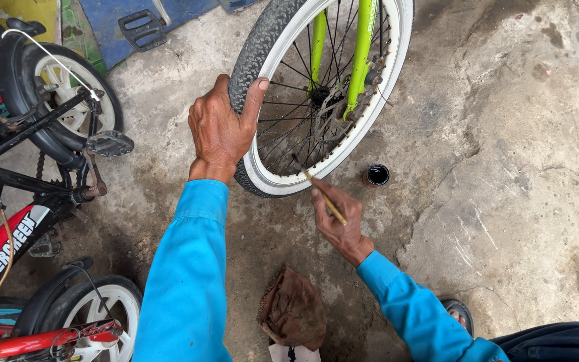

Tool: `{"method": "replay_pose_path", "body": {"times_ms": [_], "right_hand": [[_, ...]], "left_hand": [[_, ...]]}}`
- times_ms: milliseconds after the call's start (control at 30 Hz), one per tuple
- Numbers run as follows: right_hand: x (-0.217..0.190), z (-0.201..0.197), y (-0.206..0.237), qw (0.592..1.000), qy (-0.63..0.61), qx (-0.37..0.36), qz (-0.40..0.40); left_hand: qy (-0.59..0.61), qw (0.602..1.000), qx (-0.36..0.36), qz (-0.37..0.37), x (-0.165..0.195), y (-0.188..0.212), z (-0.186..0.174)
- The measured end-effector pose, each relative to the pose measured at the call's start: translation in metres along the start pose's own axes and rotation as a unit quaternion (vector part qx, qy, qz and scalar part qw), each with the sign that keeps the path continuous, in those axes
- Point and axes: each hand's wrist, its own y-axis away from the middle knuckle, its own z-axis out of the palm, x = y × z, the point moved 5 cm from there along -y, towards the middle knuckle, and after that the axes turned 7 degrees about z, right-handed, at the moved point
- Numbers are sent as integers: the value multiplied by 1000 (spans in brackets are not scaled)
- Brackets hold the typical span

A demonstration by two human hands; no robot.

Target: The person holds the front wheel of a green bicycle steady with one hand and uses a small brush to apply dark paint to the white tire sidewall, dipping the brush into a small can on the ground between strokes. They rotate the wheel gradually to reach new sections of the sidewall and set the brush down near a rag at the end.

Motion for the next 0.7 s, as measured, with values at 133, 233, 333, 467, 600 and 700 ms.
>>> {"method": "replay_pose_path", "body": {"times_ms": [133, 233, 333, 467, 600, 700], "right_hand": [[-6, 2, 15, 995, -53, -9, -80], [-3, -2, 15, 990, -114, 8, -83], [-1, -2, 10, 989, -125, -5, -82], [3, 0, 8, 993, -100, -47, -48], [2, 0, 8, 988, -129, -50, -69], [3, 3, 6, 989, -121, -57, -65]], "left_hand": [[-19, 999, 22, 27, 3, 0, -3], [-13, 999, 22, 20, 1, 0, -2], [-5, 1000, 19, 23, 1, 0, -1], [-9, 1000, 2, 2, -2, 0, 0], [-14, 999, 22, 26, -2, 2, 0], [-10, 1000, 19, 22, -2, 1, 1]]}}
